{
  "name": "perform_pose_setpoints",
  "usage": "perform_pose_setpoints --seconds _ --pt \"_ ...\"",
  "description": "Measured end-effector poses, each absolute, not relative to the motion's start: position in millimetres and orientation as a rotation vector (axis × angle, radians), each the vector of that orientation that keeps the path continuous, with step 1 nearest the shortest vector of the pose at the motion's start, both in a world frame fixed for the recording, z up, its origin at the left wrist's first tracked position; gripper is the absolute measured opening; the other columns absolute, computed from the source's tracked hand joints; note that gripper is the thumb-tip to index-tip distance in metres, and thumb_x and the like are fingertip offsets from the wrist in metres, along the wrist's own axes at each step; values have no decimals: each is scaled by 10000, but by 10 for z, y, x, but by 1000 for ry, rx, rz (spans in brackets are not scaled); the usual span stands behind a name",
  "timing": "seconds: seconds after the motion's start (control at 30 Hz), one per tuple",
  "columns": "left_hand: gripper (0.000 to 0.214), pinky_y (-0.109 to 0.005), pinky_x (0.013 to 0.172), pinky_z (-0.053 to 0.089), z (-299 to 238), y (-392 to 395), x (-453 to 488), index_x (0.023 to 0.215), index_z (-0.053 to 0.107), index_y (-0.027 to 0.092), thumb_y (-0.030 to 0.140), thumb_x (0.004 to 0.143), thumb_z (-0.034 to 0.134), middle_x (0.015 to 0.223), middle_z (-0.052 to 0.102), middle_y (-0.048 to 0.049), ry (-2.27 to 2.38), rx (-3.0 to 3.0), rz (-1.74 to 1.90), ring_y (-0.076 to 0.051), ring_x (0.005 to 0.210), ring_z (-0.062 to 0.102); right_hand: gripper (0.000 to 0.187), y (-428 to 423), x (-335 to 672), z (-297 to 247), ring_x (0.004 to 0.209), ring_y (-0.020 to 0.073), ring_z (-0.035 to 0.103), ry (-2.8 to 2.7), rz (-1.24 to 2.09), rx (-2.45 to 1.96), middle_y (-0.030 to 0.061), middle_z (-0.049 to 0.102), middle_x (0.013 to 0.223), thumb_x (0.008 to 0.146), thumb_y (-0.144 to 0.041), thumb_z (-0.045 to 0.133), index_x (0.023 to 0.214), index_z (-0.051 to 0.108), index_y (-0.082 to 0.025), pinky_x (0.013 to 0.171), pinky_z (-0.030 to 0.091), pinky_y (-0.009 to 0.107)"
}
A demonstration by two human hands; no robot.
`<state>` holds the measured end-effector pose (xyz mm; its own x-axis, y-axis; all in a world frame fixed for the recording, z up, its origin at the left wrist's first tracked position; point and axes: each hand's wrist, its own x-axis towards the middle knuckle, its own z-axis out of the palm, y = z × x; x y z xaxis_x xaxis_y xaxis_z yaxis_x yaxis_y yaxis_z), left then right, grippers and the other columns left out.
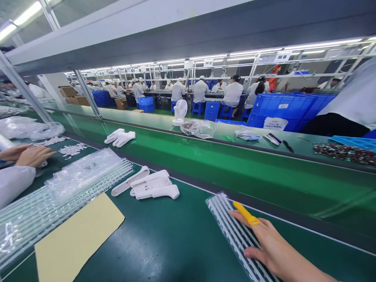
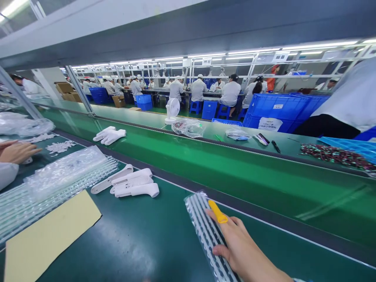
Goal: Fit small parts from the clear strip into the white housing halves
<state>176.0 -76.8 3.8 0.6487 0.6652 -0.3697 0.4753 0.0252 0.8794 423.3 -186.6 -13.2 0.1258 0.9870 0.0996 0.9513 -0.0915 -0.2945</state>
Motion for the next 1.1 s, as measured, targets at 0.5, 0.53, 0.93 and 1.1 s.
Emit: perform_pose_setpoints --seconds 0.5,0.53,0.93,1.1 --pt "44 -288 642 369 77 -537 1944 734 503 181 213 718 478 725 487 -4 1172 1706 278 -150 688 455 449 -1565 3904 80 939 170 618 -2018 728 -1663 21 632 1077 743 -125 518 1133 533 -347 766 510 254" --pt "116 -258 581 370 67 -516 1942 729 494 177 290 729 466 672 472 11 1125 1642 287 -130 629 447 372 -1529 3827 40 893 171 633 -1942 635 -1671 27 651 1023 748 -156 525 1081 561 -318 742 520 255" --pt "444 -238 408 364 39 -545 1974 687 509 149 587 618 512 572 467 17 978 1401 407 -84 431 384 150 -1083 3120 -130 517 123 584 -1572 -156 -1640 12 632 645 815 -154 387 762 514 -214 446 467 200" --pt "316 -233 456 342 -8 -544 1947 730 557 144 449 713 476 645 477 -8 965 1501 474 -99 497 396 120 -1096 3189 -197 578 120 603 -1664 -53 -1672 1 634 692 803 -131 427 815 504 -222 498 480 195"
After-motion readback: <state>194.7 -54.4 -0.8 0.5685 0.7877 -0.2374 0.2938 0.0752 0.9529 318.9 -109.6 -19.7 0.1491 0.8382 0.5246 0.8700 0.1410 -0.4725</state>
